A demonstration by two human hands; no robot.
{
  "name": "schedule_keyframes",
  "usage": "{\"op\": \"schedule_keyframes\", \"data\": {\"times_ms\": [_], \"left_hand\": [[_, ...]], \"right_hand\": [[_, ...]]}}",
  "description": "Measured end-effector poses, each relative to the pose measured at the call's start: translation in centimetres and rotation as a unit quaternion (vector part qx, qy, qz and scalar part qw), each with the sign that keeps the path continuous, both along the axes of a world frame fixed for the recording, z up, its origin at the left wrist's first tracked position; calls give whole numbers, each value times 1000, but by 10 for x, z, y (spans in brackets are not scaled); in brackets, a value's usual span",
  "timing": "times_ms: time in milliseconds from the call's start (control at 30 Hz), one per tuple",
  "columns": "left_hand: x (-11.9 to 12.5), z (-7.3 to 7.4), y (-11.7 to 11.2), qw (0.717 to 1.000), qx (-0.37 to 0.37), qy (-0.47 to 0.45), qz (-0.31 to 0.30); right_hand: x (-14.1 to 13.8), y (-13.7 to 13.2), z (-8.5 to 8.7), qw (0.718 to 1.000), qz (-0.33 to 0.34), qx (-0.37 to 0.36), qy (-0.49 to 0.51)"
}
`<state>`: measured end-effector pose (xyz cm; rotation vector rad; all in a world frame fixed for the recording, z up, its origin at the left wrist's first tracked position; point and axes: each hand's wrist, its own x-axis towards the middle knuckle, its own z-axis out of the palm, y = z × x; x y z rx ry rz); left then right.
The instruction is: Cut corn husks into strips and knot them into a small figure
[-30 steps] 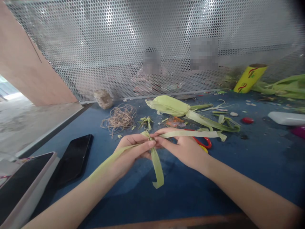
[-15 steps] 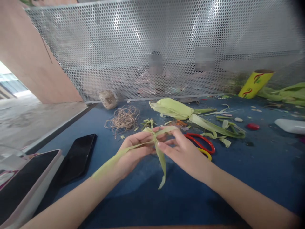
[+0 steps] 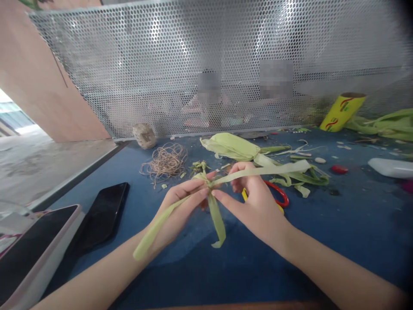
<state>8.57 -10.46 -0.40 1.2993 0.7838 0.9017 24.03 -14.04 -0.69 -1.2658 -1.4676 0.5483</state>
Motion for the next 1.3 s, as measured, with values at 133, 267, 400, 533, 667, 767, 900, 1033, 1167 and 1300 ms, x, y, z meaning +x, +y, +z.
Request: {"op": "schedule_keyframes", "data": {"times_ms": [133,267,400,533,667,767,900,1033,1167,1300], "left_hand": [[4,4,-1,998,-46,-36,-20],[6,6,-1,997,-64,-41,-32],[4,7,2,992,-105,-60,-32],[0,10,6,986,-141,-76,-46],[-3,14,6,982,-179,-40,-41],[-2,14,4,983,-175,-30,-50],[1,14,1,985,-156,-33,-60],[4,13,-3,986,-125,-85,-71],[7,7,-10,979,-136,-153,-23],[11,0,-19,963,-189,-191,33]], "right_hand": [[-1,-2,2,990,96,-84,52],[-3,-2,3,976,148,-138,77],[0,-1,6,974,149,-150,81],[6,1,11,972,153,-156,84],[11,0,14,966,180,-168,75],[11,1,12,976,172,-132,35],[10,5,6,992,91,-30,-83],[10,10,4,991,59,28,-113],[8,11,5,990,49,97,-89],[1,9,4,990,49,120,-62]]}}
